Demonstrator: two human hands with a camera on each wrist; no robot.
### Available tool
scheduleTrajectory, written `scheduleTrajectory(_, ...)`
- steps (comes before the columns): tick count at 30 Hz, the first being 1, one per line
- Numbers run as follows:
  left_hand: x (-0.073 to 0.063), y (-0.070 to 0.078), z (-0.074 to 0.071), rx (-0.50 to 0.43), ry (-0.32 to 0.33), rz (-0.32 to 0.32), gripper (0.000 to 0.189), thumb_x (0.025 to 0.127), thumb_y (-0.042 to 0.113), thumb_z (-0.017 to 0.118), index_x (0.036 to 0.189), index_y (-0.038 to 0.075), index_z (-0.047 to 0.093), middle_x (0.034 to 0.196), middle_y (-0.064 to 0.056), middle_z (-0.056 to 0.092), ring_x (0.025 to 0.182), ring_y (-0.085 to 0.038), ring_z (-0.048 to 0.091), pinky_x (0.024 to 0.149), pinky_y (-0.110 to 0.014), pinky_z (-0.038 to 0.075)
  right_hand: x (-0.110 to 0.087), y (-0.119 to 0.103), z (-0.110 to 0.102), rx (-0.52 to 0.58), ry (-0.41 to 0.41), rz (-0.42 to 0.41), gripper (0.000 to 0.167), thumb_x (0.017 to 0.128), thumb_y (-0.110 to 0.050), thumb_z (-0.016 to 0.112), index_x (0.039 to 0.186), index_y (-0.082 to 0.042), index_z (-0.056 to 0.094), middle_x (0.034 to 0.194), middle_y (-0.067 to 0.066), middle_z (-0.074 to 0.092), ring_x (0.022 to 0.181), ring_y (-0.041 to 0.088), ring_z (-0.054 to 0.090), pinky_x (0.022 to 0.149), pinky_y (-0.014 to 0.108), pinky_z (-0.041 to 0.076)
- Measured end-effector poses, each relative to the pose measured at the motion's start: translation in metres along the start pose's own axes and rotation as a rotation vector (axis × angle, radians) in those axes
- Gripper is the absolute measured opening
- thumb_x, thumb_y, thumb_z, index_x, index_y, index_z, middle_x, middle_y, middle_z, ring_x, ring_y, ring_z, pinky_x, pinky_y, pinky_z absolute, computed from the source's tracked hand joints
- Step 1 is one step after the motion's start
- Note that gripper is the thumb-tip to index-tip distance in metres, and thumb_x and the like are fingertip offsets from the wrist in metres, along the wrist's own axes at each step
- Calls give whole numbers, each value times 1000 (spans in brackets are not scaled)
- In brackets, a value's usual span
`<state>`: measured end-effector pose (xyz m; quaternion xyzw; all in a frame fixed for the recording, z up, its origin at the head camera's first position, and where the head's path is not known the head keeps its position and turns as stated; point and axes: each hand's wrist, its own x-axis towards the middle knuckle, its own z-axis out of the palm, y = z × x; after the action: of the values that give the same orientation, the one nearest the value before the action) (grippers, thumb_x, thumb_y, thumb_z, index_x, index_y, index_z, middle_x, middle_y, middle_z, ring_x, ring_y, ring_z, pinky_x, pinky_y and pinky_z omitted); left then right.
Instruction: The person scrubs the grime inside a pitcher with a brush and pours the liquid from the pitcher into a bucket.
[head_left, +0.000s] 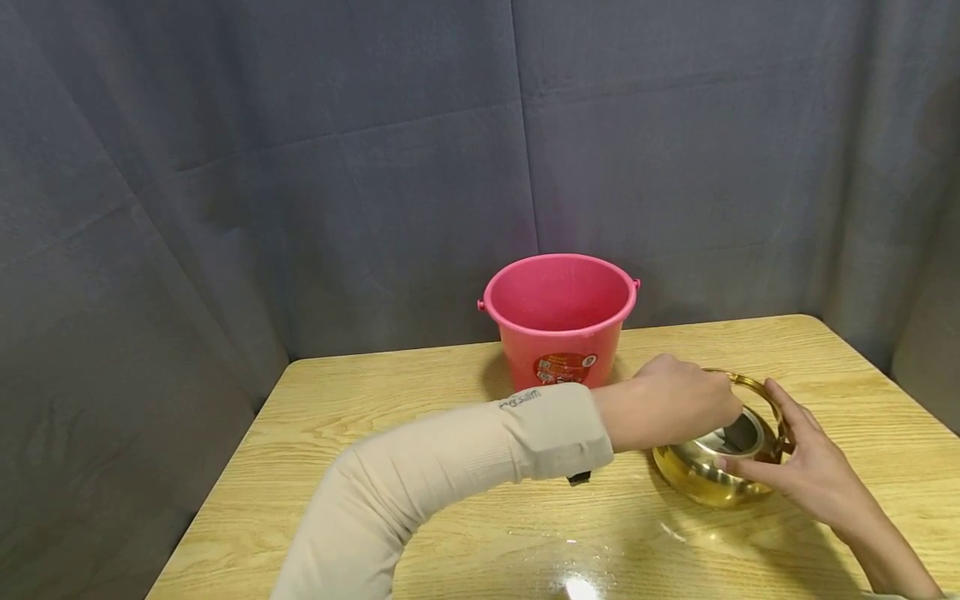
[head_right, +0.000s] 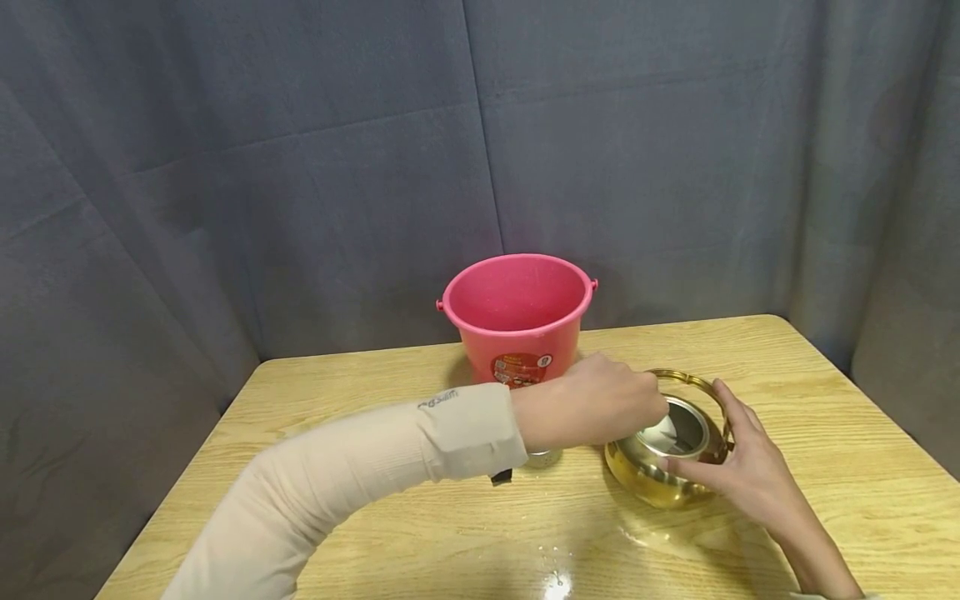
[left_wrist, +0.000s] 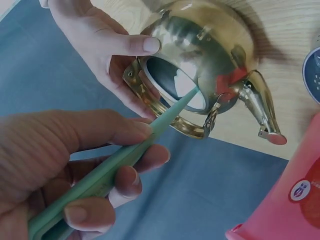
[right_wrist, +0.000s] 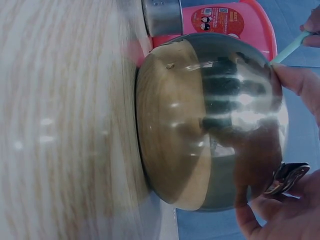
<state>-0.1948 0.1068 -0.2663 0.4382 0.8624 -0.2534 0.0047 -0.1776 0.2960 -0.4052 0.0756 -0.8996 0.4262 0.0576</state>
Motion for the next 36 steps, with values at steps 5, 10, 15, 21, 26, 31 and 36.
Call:
scheduleTrajectory(5, -1, -2, 5, -28, 11, -8, 23, 103, 23, 47, 106, 37, 65, 103, 19, 57, 74, -5, 49, 68, -30, 52, 0, 0, 0, -1, -1, 3, 115, 80, -33, 80, 155, -18, -6, 147, 40, 11, 118, 54, 33, 84, 67, 33)
scheduleTrajectory(10, -3, -6, 10, -45, 26, 8, 21, 102, 21, 49, 106, 35, 64, 103, 17, 56, 74, -6, 49, 65, -28, 50, 0, 1, 0, -19, 22, -17, 115, 79, -31, 81, 156, -16, -4, 149, 36, 13, 118, 54, 34, 83, 64, 35)
scheduleTrajectory(15, -7, -10, 13, -63, 43, 24, 19, 101, 19, 50, 101, 33, 64, 98, 16, 55, 72, -6, 48, 63, -27, 47, 0, 1, 1, -18, 34, -27, 116, 79, -32, 81, 156, -17, -4, 149, 37, 14, 119, 55, 34, 83, 67, 34)
scheduleTrajectory(21, -9, -11, 20, -56, 75, 18, 20, 99, 16, 51, 95, 32, 62, 90, 15, 54, 69, -6, 47, 60, -27, 46, 1, 0, 1, -10, 22, -23, 116, 79, -32, 81, 156, -18, -5, 149, 37, 12, 120, 56, 32, 84, 68, 34)
scheduleTrajectory(26, -9, -11, 25, -63, 85, 3, 21, 98, 14, 51, 89, 31, 61, 85, 15, 54, 68, -7, 47, 57, -27, 45, 2, 0, 1, -6, 14, -12, 116, 79, -33, 81, 156, -19, -5, 149, 37, 10, 121, 58, 30, 85, 71, 32)
scheduleTrajectory(31, -8, -12, 28, -72, 90, 3, 22, 98, 14, 50, 87, 31, 60, 83, 15, 53, 67, -8, 48, 55, -26, 44, 2, 0, 1, -2, 22, -18, 116, 78, -32, 81, 156, -18, -4, 149, 38, 11, 121, 59, 30, 85, 72, 31)
scheduleTrajectory(36, -8, -12, 30, -91, 75, 0, 22, 98, 14, 50, 85, 30, 58, 82, 14, 53, 68, -7, 47, 55, -26, 43, 2, 1, 1, -2, 22, -25, 116, 79, -32, 81, 156, -18, -4, 149, 38, 11, 120, 58, 31, 85, 71, 31)
